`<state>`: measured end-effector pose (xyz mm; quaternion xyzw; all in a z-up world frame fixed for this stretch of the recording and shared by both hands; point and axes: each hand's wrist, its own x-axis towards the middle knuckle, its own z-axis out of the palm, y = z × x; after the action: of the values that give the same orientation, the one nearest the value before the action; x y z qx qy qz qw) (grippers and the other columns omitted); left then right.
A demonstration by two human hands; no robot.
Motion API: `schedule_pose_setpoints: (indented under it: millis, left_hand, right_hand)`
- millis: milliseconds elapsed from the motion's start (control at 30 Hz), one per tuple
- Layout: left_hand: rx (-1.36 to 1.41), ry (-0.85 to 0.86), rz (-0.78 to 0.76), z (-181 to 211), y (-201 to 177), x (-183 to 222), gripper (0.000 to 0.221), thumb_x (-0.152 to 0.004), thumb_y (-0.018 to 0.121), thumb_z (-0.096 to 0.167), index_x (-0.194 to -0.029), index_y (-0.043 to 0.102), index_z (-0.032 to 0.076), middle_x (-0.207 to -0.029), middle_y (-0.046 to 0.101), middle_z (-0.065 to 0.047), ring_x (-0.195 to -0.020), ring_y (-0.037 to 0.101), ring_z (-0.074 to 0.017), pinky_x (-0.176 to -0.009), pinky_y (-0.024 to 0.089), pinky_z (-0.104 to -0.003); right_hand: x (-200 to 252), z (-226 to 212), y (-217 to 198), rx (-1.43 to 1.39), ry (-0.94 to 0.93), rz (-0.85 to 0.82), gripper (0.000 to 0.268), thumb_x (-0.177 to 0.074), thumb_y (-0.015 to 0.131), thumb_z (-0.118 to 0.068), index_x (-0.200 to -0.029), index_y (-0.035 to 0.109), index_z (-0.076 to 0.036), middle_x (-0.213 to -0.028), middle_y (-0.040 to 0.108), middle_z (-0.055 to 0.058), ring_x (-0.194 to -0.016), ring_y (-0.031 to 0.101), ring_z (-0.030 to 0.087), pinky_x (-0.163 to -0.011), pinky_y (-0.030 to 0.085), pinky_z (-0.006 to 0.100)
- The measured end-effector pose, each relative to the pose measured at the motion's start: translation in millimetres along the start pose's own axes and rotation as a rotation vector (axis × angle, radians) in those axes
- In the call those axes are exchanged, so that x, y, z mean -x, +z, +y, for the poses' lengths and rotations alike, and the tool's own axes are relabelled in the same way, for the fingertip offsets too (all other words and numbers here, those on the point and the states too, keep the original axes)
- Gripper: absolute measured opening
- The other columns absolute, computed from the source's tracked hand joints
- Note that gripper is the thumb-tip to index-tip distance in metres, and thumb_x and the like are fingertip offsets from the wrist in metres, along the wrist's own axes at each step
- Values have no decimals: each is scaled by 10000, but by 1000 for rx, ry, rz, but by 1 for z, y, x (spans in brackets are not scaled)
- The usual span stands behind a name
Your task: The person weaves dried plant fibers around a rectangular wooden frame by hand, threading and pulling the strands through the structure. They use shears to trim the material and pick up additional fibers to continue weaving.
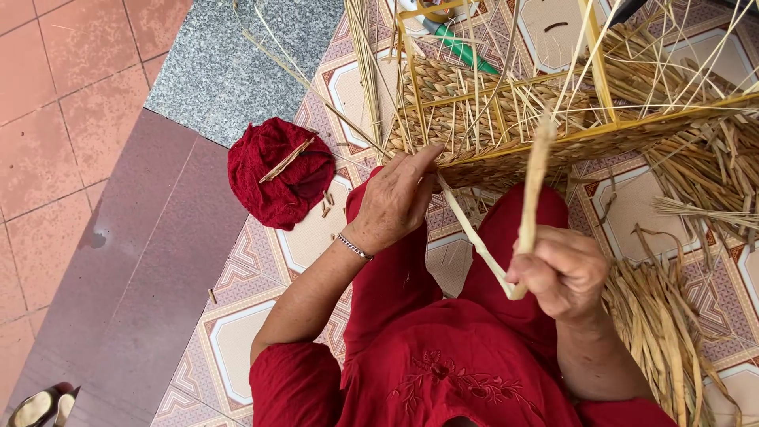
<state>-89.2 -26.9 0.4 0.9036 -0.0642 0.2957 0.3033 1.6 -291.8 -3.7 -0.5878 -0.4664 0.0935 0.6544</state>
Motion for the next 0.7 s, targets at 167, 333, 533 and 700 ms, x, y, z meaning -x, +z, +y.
schedule_pose_setpoints:
  millis: [167, 333, 533, 700]
  left_hand:
    - [110, 9, 151, -3, 2, 4, 768, -956, 717, -60, -1561, 261, 58, -1112, 666, -103, -961, 692, -245, -811, 588, -342]
    - [-17, 118, 118, -7, 2, 4, 737, -978, 773, -11, -1551, 311, 30, -1034, 646, -94, -879, 657, -242, -772, 576, -360]
    - [-7, 13, 90, -7, 1, 1, 449, -955, 795, 54, -1352, 585, 45, -911, 634, -81, -825, 659, -235, -696, 563, -356]
    - [-16, -9, 52, -9, -2, 4, 490, -957, 751, 45, -1410, 563, 37, -901, 622, -88, -829, 652, -251, -708, 561, -386]
  right_hand:
    - [-37, -5, 44, -118, 194, -233, 287, -992, 569, -70, -725, 663, -24, -631, 656, 29, -506, 617, 94, -457, 495, 242]
    - [-38, 15, 64, -269, 197, -311, 374, -1095, 556, -208, -776, 666, -44, -709, 680, 24, -602, 649, 102, -535, 545, 247]
    - [-47, 40, 68, 158, 226, 214, 304, -1055, 659, -315, -995, 596, -24, -749, 645, -15, -632, 596, 38, -560, 493, 191]
    - [-56, 40, 81, 356, 111, 209, 144, -990, 767, -4, -1101, 677, -20, -928, 746, 87, -775, 693, 93, -669, 568, 228]
